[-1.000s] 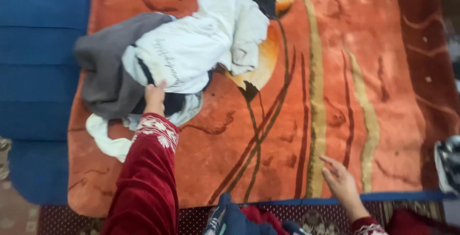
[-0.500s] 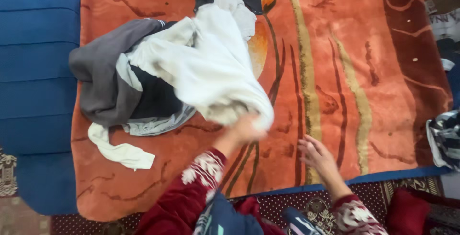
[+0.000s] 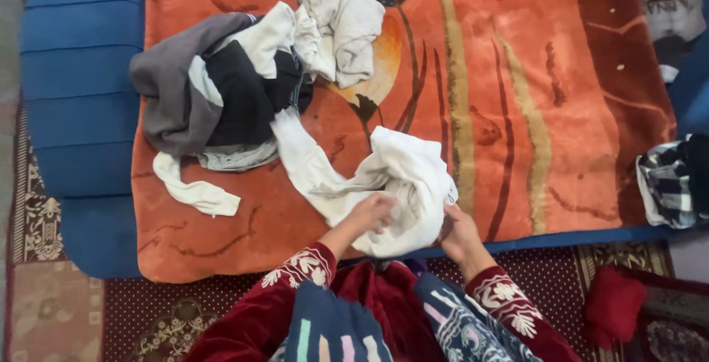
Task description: The person folds a white t-shirt and a white hoodie on a bed, smoothing and aligning each piece before stacking them. The person then picks up a white sweater and begins to fold it.
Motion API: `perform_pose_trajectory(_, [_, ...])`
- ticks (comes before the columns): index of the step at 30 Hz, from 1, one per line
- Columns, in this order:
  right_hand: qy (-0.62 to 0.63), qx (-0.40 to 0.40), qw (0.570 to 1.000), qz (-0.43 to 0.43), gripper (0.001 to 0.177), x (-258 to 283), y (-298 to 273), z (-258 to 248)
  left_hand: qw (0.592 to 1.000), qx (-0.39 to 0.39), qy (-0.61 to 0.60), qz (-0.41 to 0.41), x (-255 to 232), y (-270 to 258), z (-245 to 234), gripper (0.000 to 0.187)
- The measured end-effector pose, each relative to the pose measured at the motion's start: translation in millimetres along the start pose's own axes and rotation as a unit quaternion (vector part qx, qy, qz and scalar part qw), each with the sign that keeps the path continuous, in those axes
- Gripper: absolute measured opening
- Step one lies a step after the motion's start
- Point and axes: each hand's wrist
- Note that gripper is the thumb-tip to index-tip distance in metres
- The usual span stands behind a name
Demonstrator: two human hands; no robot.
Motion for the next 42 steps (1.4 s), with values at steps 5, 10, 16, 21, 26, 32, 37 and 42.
perform_pose_trajectory(5, [-0.114,0.123,0.983,0.073,0.042,22.0,-31.5,19.1,0.981,-0.008,-0.183,0.071,-23.8,17.7,2.8,0.055])
perform_pose_trajectory(10, [-0.492,0.091,0.862,-0.087,0.049,51.4,-43.9,18.5,0.944,-0.022,-0.151,0.294,-52.0,27.2,40.9,0.041])
perform_pose_trajectory(16, [-0.639,0.186,0.569,-0.483,0.074,101.9,-52.6,20.0,0.825,0.013,0.266,0.498,-30.8,-19.7,102.7,0.029])
perform_pose_trajectory(21, [-0.617,0.309,0.671,-0.271,0.041,115.7,-52.5,20.8,0.85,-0.018,0.364,0.38,-23.9,-72.9,109.7,0.03])
perform_pose_trajectory(26, [-0.583,0.121,0.723,-0.35,0.018,129.0,-77.8,13.3,0.847,-0.145,0.391,0.331,-17.3,-106.6,82.4,0.038])
perform_pose_trajectory(32, [-0.427,0.246,0.684,-0.537,0.009,139.3,-114.7,17.0,0.735,-0.148,0.586,0.309,12.1,-72.7,61.9,0.028])
perform_pose_trajectory(37, [-0.525,0.187,0.68,-0.477,0.011,156.9,-118.7,-14.8,0.684,-0.304,0.616,0.243,36.7,-62.2,-0.8,0.015])
perform_pose_trajectory(42, [-0.624,0.157,0.631,-0.433,0.015,188.3,-112.8,-40.6,0.606,-0.465,0.599,0.239,35.4,-86.2,-58.7,0.01])
Point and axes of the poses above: each hand's wrist, its own y-axis towards the middle knuckle, its own z-axis out of the palm, x = y × z, and after that the axes turned 8 degrees about -z, right-handed
